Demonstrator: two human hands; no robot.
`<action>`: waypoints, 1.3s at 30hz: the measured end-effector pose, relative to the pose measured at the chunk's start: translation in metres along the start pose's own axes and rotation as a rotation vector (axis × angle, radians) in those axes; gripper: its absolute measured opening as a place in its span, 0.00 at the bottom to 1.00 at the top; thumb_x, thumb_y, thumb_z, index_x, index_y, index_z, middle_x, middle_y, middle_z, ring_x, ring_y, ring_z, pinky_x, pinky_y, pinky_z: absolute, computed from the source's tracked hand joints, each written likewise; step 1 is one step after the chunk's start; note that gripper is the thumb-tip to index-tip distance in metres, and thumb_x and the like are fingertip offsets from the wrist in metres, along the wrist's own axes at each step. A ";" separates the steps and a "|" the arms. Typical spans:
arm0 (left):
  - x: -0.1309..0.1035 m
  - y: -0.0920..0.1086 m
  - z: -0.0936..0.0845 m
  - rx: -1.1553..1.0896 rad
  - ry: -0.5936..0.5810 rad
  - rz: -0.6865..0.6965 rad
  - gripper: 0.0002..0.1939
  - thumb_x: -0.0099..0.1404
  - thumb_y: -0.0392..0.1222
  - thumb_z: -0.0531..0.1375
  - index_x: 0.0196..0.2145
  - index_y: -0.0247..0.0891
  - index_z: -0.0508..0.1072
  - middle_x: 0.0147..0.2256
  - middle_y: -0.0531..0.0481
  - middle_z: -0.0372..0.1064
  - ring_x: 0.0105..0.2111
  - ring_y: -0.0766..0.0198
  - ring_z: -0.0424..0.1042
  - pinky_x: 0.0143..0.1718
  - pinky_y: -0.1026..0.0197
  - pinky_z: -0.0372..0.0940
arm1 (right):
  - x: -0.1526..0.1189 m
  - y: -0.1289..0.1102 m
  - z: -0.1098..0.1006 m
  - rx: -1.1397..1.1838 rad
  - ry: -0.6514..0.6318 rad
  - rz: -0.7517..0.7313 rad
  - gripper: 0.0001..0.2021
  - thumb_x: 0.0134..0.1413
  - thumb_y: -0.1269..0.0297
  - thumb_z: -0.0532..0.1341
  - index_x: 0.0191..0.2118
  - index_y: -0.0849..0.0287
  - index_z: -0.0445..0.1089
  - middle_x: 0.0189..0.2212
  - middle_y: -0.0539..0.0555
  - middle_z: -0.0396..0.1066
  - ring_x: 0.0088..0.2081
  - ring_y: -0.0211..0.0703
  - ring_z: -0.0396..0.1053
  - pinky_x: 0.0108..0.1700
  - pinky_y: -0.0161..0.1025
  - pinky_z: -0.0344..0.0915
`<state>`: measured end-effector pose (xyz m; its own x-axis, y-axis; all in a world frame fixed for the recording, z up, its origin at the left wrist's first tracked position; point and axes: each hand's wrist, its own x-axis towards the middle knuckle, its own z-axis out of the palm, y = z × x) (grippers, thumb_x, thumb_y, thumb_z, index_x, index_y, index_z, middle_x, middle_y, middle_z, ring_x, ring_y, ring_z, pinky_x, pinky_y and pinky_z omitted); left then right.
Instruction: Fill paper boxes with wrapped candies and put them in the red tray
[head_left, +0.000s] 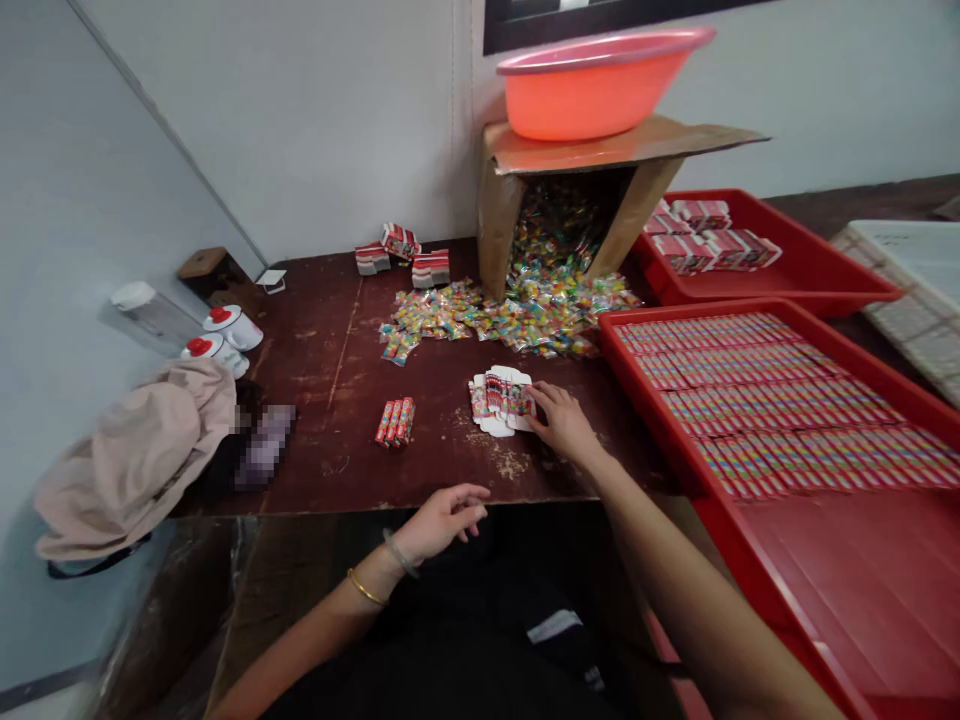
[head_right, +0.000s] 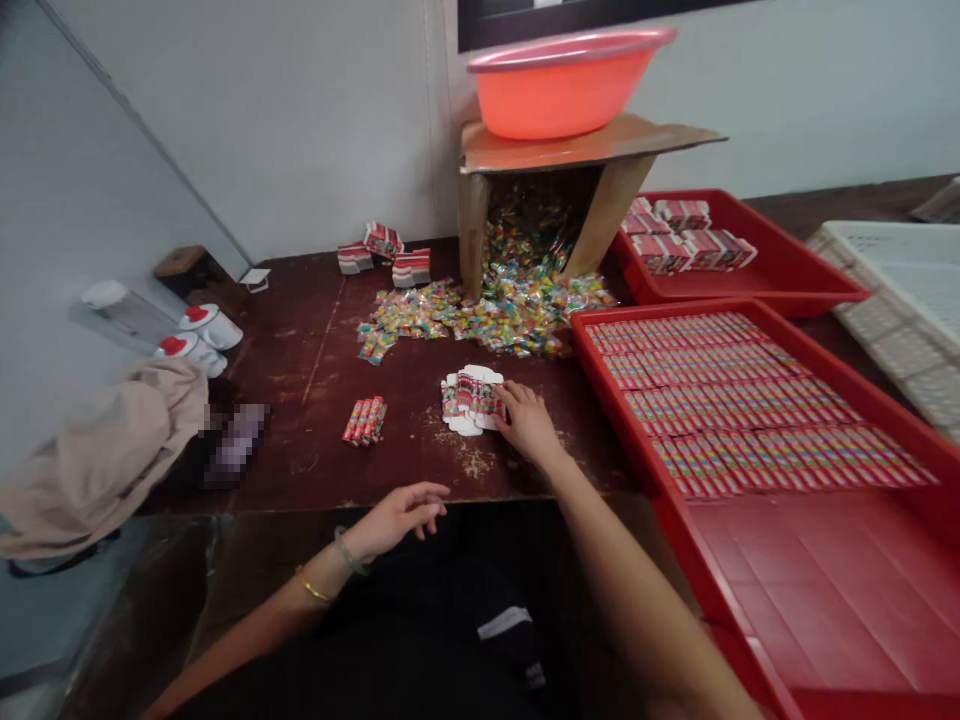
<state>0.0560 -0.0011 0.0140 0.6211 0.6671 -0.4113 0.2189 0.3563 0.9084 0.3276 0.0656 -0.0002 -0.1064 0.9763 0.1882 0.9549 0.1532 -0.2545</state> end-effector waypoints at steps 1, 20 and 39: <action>-0.001 -0.001 0.000 -0.010 -0.018 -0.011 0.23 0.58 0.50 0.60 0.48 0.35 0.69 0.36 0.47 0.68 0.28 0.70 0.66 0.27 0.67 0.61 | 0.010 0.003 0.000 -0.018 -0.034 -0.026 0.23 0.53 0.62 0.61 0.54 0.63 0.65 0.56 0.65 0.64 0.55 0.59 0.62 0.50 0.49 0.62; 0.000 -0.001 -0.018 -0.706 0.181 -0.061 0.25 0.45 0.31 0.63 0.44 0.35 0.70 0.29 0.50 0.74 0.29 0.64 0.73 0.36 0.61 0.64 | -0.082 -0.146 0.007 0.393 0.092 -0.376 0.16 0.60 0.68 0.55 0.54 0.56 0.67 0.49 0.58 0.71 0.49 0.48 0.66 0.48 0.47 0.66; -0.022 0.004 -0.015 -0.634 -0.412 -0.032 0.36 0.44 0.69 0.63 0.34 0.29 0.73 0.29 0.40 0.73 0.26 0.58 0.73 0.30 0.58 0.67 | -0.055 -0.121 -0.034 1.311 -0.547 -0.090 0.17 0.56 0.49 0.58 0.39 0.58 0.76 0.61 0.56 0.56 0.59 0.52 0.59 0.60 0.45 0.54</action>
<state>0.0322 -0.0044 0.0253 0.8799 0.3962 -0.2623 -0.1562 0.7626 0.6277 0.2277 -0.0122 0.0524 -0.5328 0.8443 -0.0567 0.0276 -0.0496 -0.9984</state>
